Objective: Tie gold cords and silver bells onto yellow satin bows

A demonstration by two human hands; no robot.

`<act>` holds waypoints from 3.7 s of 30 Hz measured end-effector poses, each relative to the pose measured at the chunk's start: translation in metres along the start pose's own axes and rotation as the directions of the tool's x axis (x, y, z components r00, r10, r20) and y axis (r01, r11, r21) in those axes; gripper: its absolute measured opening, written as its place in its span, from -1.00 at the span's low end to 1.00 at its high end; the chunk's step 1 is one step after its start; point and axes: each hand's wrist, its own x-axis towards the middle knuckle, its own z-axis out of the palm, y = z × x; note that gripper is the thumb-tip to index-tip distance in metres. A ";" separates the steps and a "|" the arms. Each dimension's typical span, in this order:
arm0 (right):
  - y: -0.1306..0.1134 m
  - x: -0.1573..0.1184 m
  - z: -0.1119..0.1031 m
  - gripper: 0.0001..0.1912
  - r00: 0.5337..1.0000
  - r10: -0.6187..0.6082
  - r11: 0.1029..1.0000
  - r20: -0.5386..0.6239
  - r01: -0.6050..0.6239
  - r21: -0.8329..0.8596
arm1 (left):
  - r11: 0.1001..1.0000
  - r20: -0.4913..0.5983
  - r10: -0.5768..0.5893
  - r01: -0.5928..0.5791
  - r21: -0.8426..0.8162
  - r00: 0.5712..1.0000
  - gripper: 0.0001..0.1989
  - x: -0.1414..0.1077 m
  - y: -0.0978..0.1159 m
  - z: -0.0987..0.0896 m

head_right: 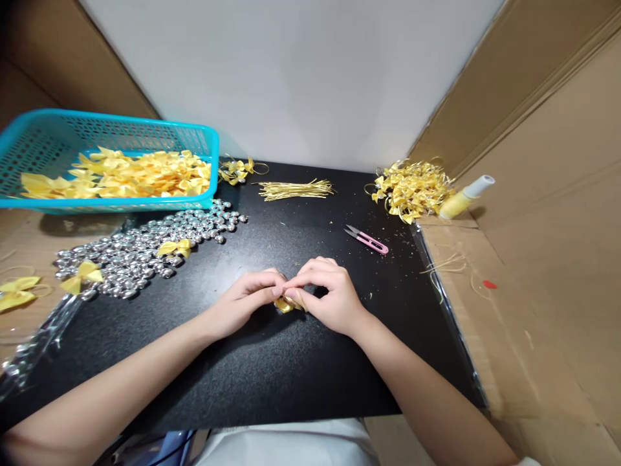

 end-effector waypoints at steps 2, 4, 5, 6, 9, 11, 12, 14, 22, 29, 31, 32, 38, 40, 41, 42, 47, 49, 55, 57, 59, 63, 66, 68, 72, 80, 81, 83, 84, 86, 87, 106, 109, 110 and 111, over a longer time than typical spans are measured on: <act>-0.001 0.001 -0.002 -0.93 1.000 -0.013 1.000 0.010 0.013 0.017 | 0.998 -0.061 0.034 -0.031 0.046 0.998 -0.70 0.000 -0.001 0.000; -0.002 0.002 -0.003 -0.93 0.999 -0.030 0.999 0.020 0.030 0.038 | 0.997 -0.113 0.049 -0.042 0.067 0.992 -0.68 0.000 -0.002 0.000; -0.002 0.002 -0.004 -0.93 0.999 -0.038 0.998 0.028 0.037 0.043 | 0.996 -0.122 0.050 -0.041 0.079 0.991 -0.68 0.000 -0.003 0.000; -0.002 0.002 -0.004 -0.93 0.998 -0.044 0.998 0.041 0.042 0.043 | 0.995 -0.120 0.049 -0.038 0.088 0.992 -0.68 0.000 -0.004 0.000; -0.003 0.002 -0.006 -0.90 0.995 -0.056 0.998 0.088 0.053 0.034 | 0.996 -0.064 0.062 -0.057 0.073 0.996 -0.73 0.001 -0.005 -0.003; -0.003 0.002 -0.006 -0.88 0.992 -0.066 0.997 0.107 0.062 0.037 | 0.992 -0.029 0.103 -0.101 0.074 0.994 -0.78 0.001 -0.003 -0.004; -0.003 0.002 -0.006 -0.87 0.991 -0.070 0.997 0.110 0.066 0.043 | 0.988 -0.013 0.129 -0.127 0.091 0.992 -0.80 0.001 -0.001 -0.004; -0.003 0.002 -0.005 -0.86 0.991 -0.074 0.996 0.108 0.069 0.054 | 0.974 0.003 0.181 -0.180 0.141 0.983 -0.81 0.000 0.002 -0.004; -0.001 0.001 -0.004 -0.93 0.996 -0.074 0.996 0.059 0.070 0.062 | 0.936 -0.013 0.171 -0.158 0.315 0.985 -0.89 -0.002 -0.001 0.003; -0.002 0.001 0.000 -0.91 0.998 -0.001 1.000 -0.060 0.002 0.015 | 0.922 -0.079 0.263 -0.227 0.313 0.961 -0.90 -0.001 -0.002 0.003; -0.002 0.000 0.002 -0.90 0.997 0.020 1.000 -0.074 -0.021 -0.011 | 0.934 -0.092 0.258 -0.223 0.280 0.962 -0.91 -0.001 -0.002 0.003; -0.001 0.000 0.003 -0.89 0.997 0.020 0.999 -0.078 -0.022 -0.024 | 0.941 -0.099 0.250 -0.218 0.260 0.963 -0.91 -0.001 -0.002 0.003; -0.001 -0.003 0.009 -0.88 0.985 -0.108 0.981 -0.138 0.082 -0.178 | 0.989 -0.193 0.148 -0.151 0.002 0.970 -0.93 0.000 -0.010 0.005; -0.001 -0.003 0.010 -0.87 0.975 -0.149 0.961 -0.164 0.104 -0.255 | 0.990 -0.212 0.108 -0.123 -0.061 0.971 -0.88 0.000 -0.011 0.005; -0.002 -0.003 0.011 -0.85 0.971 -0.165 0.950 -0.170 0.111 -0.292 | 0.991 -0.225 0.089 -0.109 -0.079 0.970 -0.87 0.000 -0.011 0.004; -0.002 -0.003 0.011 -0.84 0.969 -0.179 0.939 -0.172 0.116 -0.324 | 0.992 -0.242 0.068 -0.092 -0.087 0.968 -0.86 0.000 -0.010 0.004; -0.003 -0.002 0.012 -0.84 0.955 -0.241 0.890 -0.170 0.148 -0.431 | 0.998 -0.283 0.031 -0.043 -0.035 0.959 -0.85 -0.001 -0.008 0.003; -0.004 -0.002 0.011 -0.85 0.951 -0.259 0.872 -0.168 0.155 -0.463 | 0.996 -0.306 0.079 -0.066 0.055 0.949 -0.85 -0.002 -0.007 0.003; -0.005 -0.003 0.012 -0.82 0.966 -0.213 0.880 -0.149 0.124 -0.458 | 0.846 -0.270 0.381 -0.215 0.487 0.884 -0.89 -0.002 -0.005 0.003; -0.005 -0.004 0.015 -0.82 0.974 -0.158 0.906 -0.160 0.079 -0.416 | 0.785 -0.223 0.440 -0.252 0.566 0.870 -0.90 -0.001 -0.006 0.002; -0.005 -0.005 0.016 -0.82 0.979 -0.111 0.925 -0.168 0.040 -0.378 | 0.741 -0.188 0.477 -0.279 0.611 0.858 -0.92 -0.001 -0.007 0.001; -0.006 -0.004 0.015 -0.88 0.986 -0.059 0.962 -0.157 0.014 -0.274 | 0.724 -0.164 0.498 -0.304 0.619 0.852 -0.94 -0.001 -0.007 0.000; -0.002 -0.002 0.009 -0.92 0.993 0.020 0.993 -0.119 -0.033 -0.116 | 0.771 -0.197 0.452 -0.270 0.576 0.870 -0.96 -0.001 -0.005 0.002; 0.001 0.000 0.005 -0.83 0.996 0.067 0.998 -0.056 -0.067 -0.009 | 0.819 -0.226 0.399 -0.235 0.523 0.889 -0.95 -0.001 -0.003 0.003; 0.007 0.003 0.001 -0.89 0.994 0.085 0.991 0.061 -0.091 0.099 | 0.896 -0.247 0.288 -0.169 0.410 0.925 -0.89 -0.001 -0.001 0.004; 0.010 0.002 0.002 -0.86 0.993 0.092 0.993 0.076 -0.098 0.073 | 0.928 -0.220 0.201 -0.114 0.354 0.955 -0.88 0.000 -0.006 0.000; 0.010 0.002 0.000 -0.85 0.993 0.082 0.995 0.082 -0.087 0.056 | 0.928 -0.220 0.197 -0.110 0.355 0.956 -0.88 0.000 -0.006 0.000; 0.010 0.003 -0.005 -0.86 0.993 0.047 0.999 0.109 -0.049 0.013 | 0.927 -0.219 0.190 -0.101 0.360 0.957 -0.88 0.001 -0.006 0.000; 0.010 0.003 -0.008 -0.87 0.991 0.025 1.000 0.130 -0.024 -0.005 | 0.926 -0.218 0.184 -0.095 0.365 0.959 -0.88 0.001 -0.005 0.000; 0.009 0.003 -0.014 -0.88 0.984 -0.011 0.999 0.179 0.018 -0.041 | 0.923 -0.219 0.171 -0.079 0.376 0.961 -0.88 0.001 -0.004 0.000; 0.008 0.003 -0.016 -0.84 0.980 -0.019 0.998 0.200 0.032 -0.062 | 0.922 -0.221 0.165 -0.071 0.382 0.961 -0.88 0.001 -0.004 0.000; 0.002 -0.006 0.008 -0.83 0.996 0.031 0.937 -0.083 -0.058 -0.346 | 0.929 -0.258 0.101 0.002 0.369 0.961 -0.89 0.001 -0.004 0.002; 0.002 -0.006 0.008 -0.83 0.998 0.037 0.933 -0.057 -0.055 -0.356 | 0.925 -0.266 0.106 0.004 0.380 0.958 -0.88 0.001 -0.003 0.002; 0.002 -0.005 0.008 -0.83 0.998 0.041 0.933 -0.046 -0.055 -0.356 | 0.922 -0.266 0.107 0.005 0.387 0.958 -0.88 0.001 -0.003 0.002; 0.002 -0.005 0.008 -0.84 0.998 0.046 0.933 -0.036 -0.056 -0.355 | 0.918 -0.265 0.109 0.005 0.396 0.958 -0.88 0.001 -0.003 0.002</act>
